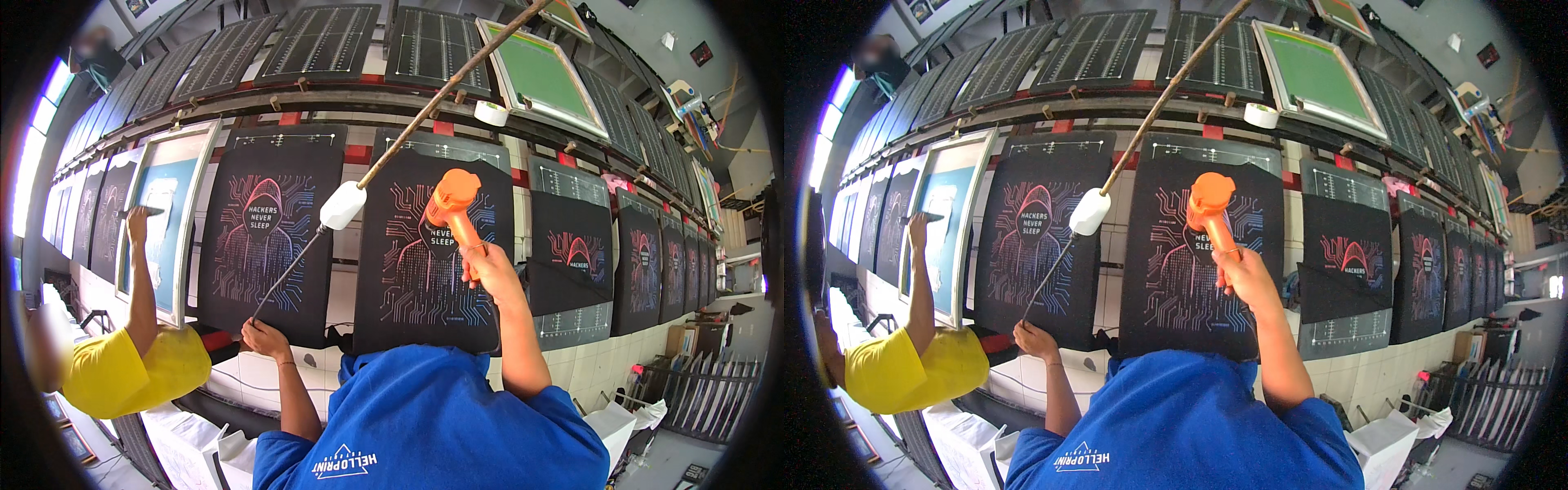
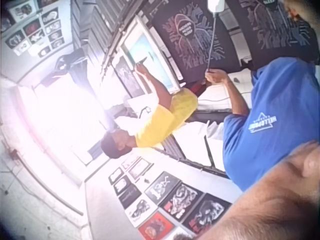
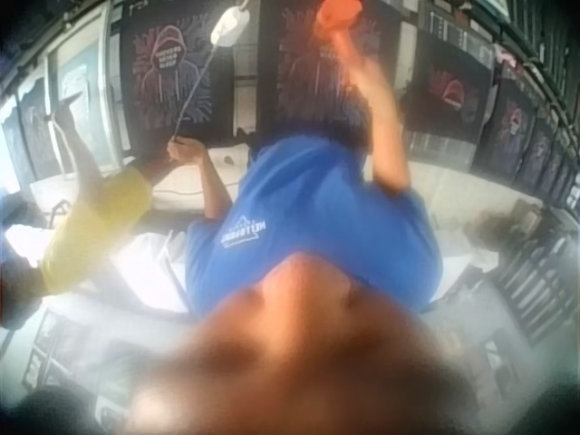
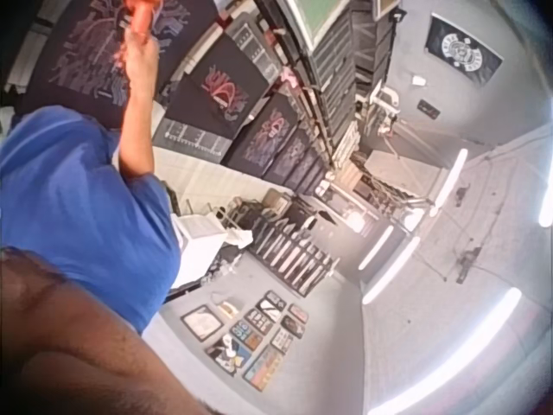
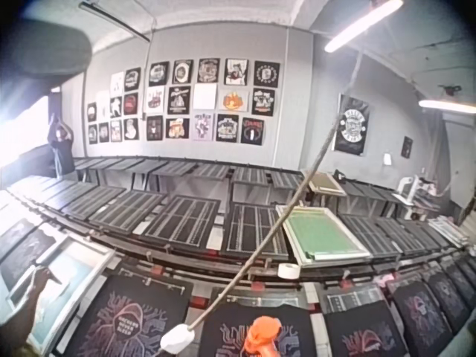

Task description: The person uses an orange heat gun to dry ink on black t-shirts that have just been screen printed with a circuit board design. They move the heat gun systematically over the printed area of each shirt laid out on a drying rack.

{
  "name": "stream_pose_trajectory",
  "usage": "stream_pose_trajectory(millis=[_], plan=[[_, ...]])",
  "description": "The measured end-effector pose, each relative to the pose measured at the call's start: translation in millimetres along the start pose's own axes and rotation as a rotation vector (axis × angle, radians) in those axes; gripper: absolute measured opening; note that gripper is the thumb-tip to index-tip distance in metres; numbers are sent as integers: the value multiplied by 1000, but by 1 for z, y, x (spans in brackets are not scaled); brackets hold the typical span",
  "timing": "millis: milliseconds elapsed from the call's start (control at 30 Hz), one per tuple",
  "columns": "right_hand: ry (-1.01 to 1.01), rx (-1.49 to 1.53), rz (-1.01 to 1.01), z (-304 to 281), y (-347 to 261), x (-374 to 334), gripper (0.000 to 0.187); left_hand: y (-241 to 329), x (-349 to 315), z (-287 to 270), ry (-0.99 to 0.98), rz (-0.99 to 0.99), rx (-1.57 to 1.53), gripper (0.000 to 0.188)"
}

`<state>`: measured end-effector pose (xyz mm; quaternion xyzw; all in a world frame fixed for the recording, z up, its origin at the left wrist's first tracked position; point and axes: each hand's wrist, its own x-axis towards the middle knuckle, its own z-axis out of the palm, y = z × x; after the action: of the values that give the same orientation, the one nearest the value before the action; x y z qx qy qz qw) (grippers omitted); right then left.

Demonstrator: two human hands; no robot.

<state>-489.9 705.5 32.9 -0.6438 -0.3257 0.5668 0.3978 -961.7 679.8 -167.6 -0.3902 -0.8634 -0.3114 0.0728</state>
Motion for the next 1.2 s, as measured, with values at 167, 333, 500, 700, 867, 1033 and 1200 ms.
stream_pose_trajectory(millis=[167,333,500,700,867,1033,1200], plan=[[52,12,16,-13,2,-5,29,0,-1,-1,14,16,-15,21],[153,30,28,-31,5,-16,27,0,-2,-2,6,14,-26,22],[178,54,39,-36,8,-17,27,0,-2,-1,14,9,-13,22],[60,55,48,-16,2,-5,27,1,1,-2,-8,-8,4,20],[-32,67,18,5,-3,5,29,0,2,-1,-5,13,-20,20],[10,33,43,-7,0,2,28,8,1,-5,-5,5,-23,19],[152,77,24,-30,9,-13,28,5,-1,-5,10,7,-37,20]])
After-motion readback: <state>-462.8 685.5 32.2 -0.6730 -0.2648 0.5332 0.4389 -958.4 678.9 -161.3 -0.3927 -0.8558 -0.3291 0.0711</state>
